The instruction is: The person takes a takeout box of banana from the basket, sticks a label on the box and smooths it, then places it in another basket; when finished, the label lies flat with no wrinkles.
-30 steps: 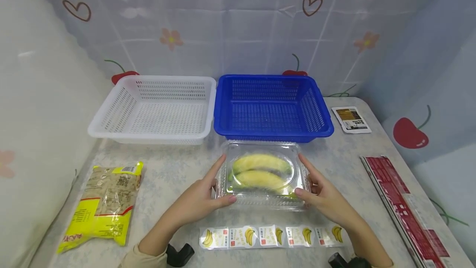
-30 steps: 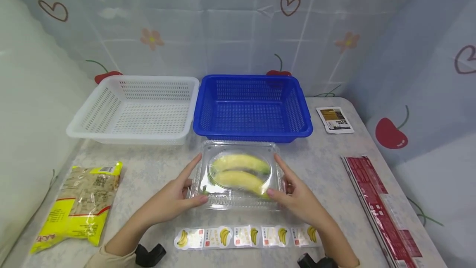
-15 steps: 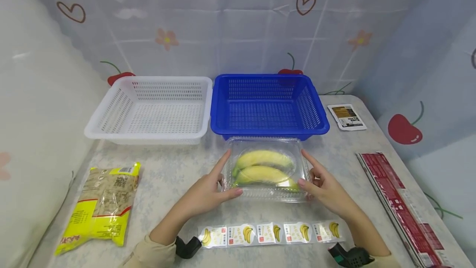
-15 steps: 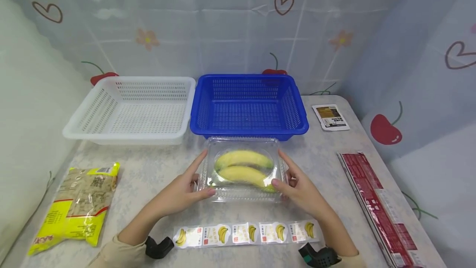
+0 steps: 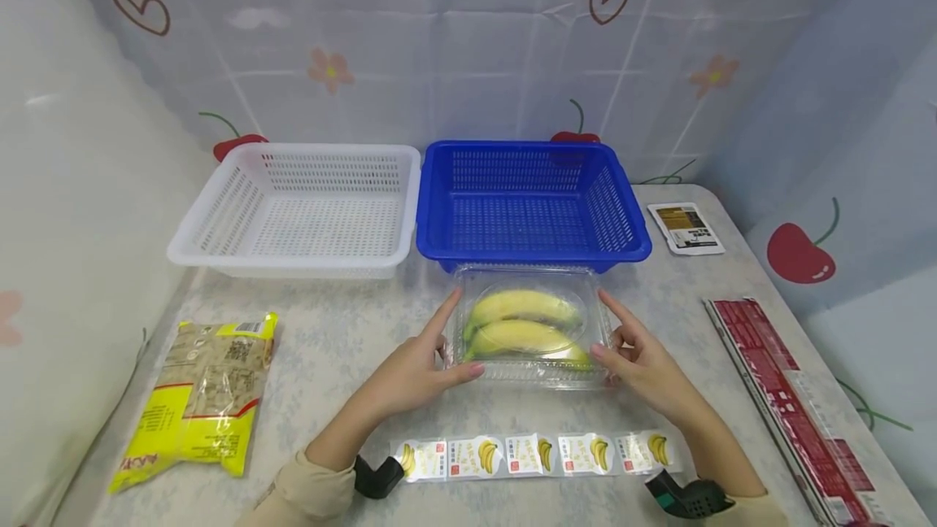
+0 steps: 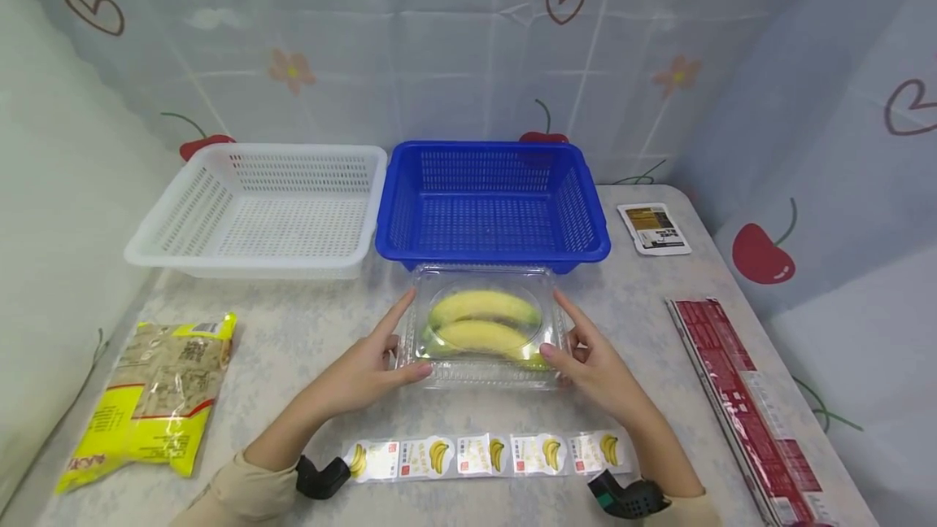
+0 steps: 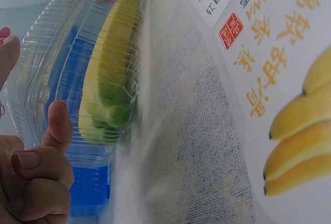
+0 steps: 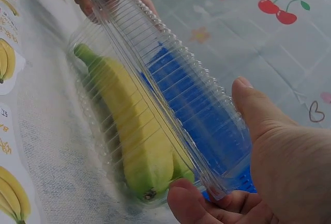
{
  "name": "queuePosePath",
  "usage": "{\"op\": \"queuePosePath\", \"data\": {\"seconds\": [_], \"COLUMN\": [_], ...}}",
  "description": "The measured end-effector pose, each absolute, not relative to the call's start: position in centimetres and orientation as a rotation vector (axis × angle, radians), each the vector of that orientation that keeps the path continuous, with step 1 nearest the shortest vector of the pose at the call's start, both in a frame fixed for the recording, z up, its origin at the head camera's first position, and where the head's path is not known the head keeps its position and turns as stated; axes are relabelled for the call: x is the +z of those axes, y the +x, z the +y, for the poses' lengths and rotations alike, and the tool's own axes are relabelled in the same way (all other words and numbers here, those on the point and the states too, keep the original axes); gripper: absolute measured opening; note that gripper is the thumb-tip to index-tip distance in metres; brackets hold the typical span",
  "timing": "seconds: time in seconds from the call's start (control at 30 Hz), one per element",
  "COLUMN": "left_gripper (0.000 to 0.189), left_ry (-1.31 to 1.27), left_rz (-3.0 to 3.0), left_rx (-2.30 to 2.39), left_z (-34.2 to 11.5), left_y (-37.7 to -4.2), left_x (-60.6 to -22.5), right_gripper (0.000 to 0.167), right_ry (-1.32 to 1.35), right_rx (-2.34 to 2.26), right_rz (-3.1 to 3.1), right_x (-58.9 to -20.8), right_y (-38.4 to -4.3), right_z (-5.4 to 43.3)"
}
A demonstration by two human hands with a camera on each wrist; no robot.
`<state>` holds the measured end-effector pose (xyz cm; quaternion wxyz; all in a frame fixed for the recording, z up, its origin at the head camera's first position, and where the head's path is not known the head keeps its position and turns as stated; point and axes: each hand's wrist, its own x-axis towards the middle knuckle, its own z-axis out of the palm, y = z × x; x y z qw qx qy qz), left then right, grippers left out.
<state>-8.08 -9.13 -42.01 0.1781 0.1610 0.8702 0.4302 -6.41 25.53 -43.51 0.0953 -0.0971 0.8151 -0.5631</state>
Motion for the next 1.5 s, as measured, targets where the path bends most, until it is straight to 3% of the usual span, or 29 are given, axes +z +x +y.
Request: {"op": "queuePosePath", "data": {"seconds": [0.77, 1.07, 1.5], "left_gripper": [0.102, 0.099, 0.086], "left_ry": [0.47, 0.467, 0.401], "left_rz": [2.435, 2.498, 2.635], "left_rx": [1.288, 1.174, 1.059], "left_z": [-8.7, -8.9, -11.7], "left_y": [-8.9, -8.9, -6.8], "left_x": [-43.1, -42.6, -40.5], "right_gripper": [0.07, 0.065, 0.057], "right_ry": [-0.255, -0.225, -0.309], "right_rx": [-1.632, -1.389, -1.358], "right_rz": [2.494, 2.697, 3.107], "right_x": [-43.8, -43.6, -42.0], "right_y": [-6.8, -6.7, -5.7], "right_z": [25.7, 25.6, 24.6]}}
